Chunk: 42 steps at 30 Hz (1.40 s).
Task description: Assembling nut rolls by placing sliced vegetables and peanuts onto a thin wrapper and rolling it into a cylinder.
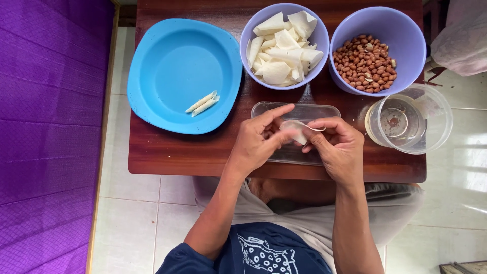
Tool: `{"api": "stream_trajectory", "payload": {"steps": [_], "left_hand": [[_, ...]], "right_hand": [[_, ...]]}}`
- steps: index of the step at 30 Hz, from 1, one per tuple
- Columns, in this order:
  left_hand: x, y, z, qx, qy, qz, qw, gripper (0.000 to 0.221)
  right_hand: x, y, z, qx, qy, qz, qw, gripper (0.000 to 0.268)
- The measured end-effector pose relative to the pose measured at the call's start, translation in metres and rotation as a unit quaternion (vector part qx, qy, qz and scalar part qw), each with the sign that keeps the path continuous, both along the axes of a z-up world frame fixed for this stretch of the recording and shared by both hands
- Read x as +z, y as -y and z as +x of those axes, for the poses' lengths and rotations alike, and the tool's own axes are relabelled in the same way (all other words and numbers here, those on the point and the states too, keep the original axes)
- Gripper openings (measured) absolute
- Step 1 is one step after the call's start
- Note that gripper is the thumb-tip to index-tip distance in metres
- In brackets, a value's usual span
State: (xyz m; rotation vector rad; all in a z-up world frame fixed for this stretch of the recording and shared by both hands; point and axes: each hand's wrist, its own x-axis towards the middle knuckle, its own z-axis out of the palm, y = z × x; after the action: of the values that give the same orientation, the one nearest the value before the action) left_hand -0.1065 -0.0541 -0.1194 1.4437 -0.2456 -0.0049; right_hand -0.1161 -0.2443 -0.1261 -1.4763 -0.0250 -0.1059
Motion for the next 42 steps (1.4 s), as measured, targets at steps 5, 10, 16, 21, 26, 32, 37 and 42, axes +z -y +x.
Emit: {"api": "stream_trajectory", "payload": {"steps": [5, 10, 16, 21, 26, 32, 37, 42], "left_hand": [[0.012, 0.003, 0.002, -0.05, -0.025, 0.0, 0.998, 0.026], [0.014, 0.01, 0.006, -0.071, -0.025, -0.018, 0.997, 0.024], [0.036, 0.058, 0.002, -0.093, 0.054, -0.071, 0.992, 0.017], [0.058, 0.097, -0.011, -0.118, 0.125, -0.107, 0.979, 0.019], [0.061, 0.102, -0.027, -0.132, 0.122, -0.115, 0.977, 0.018], [0.067, 0.091, -0.043, -0.114, 0.088, -0.088, 0.986, 0.02], [0.061, 0.077, -0.055, -0.092, 0.072, -0.079, 0.99, 0.02], [0.052, 0.066, -0.07, -0.065, 0.044, -0.069, 0.995, 0.02]], "right_hand": [[0.004, 0.0, -0.001, 0.033, 0.019, 0.001, 0.999, 0.008], [0.006, 0.001, 0.001, 0.041, 0.052, 0.002, 0.998, 0.005], [0.018, 0.01, -0.008, -0.144, 0.204, -0.002, 0.968, 0.013], [0.043, 0.025, -0.017, -0.229, 0.325, 0.117, 0.91, 0.015], [0.054, 0.031, -0.032, -0.234, 0.33, 0.074, 0.911, 0.016], [0.057, 0.02, -0.047, -0.224, 0.287, 0.065, 0.929, 0.013], [0.051, 0.011, -0.059, -0.2, 0.239, 0.076, 0.947, 0.013], [0.048, 0.003, -0.078, -0.159, 0.159, 0.118, 0.967, 0.008]]}}
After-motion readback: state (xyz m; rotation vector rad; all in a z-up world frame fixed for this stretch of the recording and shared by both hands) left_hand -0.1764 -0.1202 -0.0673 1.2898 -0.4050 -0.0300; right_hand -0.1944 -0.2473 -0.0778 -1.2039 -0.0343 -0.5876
